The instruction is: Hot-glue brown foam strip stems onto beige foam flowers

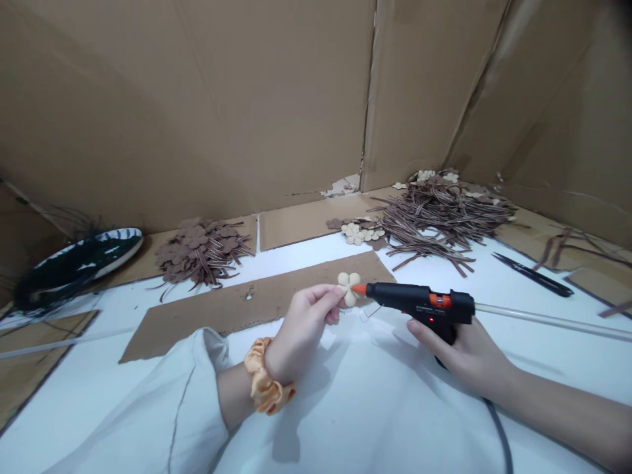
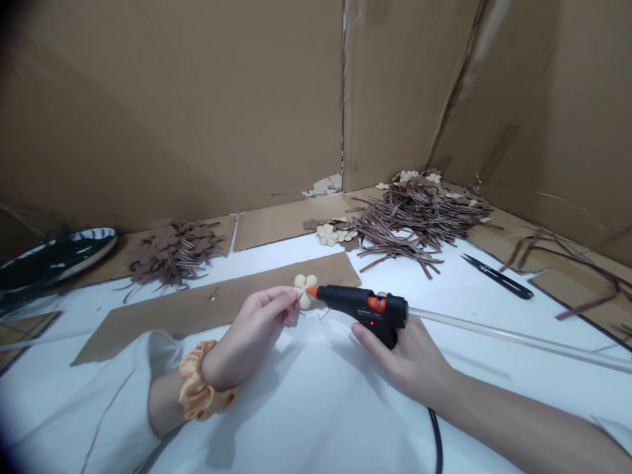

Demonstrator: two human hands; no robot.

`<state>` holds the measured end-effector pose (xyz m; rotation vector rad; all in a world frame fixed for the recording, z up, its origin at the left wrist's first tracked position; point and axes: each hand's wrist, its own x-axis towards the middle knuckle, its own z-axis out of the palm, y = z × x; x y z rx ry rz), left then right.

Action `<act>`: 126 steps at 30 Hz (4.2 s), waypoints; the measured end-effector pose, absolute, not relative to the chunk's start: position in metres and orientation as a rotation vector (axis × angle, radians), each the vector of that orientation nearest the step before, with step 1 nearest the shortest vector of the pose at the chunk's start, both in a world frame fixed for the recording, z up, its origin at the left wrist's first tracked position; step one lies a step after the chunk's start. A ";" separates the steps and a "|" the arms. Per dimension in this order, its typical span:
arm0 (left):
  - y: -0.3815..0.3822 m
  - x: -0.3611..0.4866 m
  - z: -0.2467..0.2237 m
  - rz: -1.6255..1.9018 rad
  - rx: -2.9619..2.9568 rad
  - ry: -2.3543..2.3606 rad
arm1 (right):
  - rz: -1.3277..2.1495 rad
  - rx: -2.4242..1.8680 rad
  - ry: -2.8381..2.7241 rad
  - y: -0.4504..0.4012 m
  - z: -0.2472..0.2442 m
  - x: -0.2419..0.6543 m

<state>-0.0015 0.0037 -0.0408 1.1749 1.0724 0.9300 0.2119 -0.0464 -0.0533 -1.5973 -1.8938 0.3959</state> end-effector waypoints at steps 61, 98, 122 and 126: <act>0.005 -0.002 -0.042 0.948 1.172 1.095 | 0.549 -1.533 -1.857 -0.047 -0.061 0.215; 0.024 -0.015 -0.043 0.966 1.458 1.434 | 0.808 -1.817 -1.665 -0.019 -0.048 0.222; 0.040 -0.023 -0.051 1.031 1.555 1.578 | 0.437 -2.224 -2.338 0.000 -0.016 0.218; 0.041 -0.023 -0.050 1.052 1.547 1.578 | 0.422 -2.245 -2.372 0.002 -0.014 0.215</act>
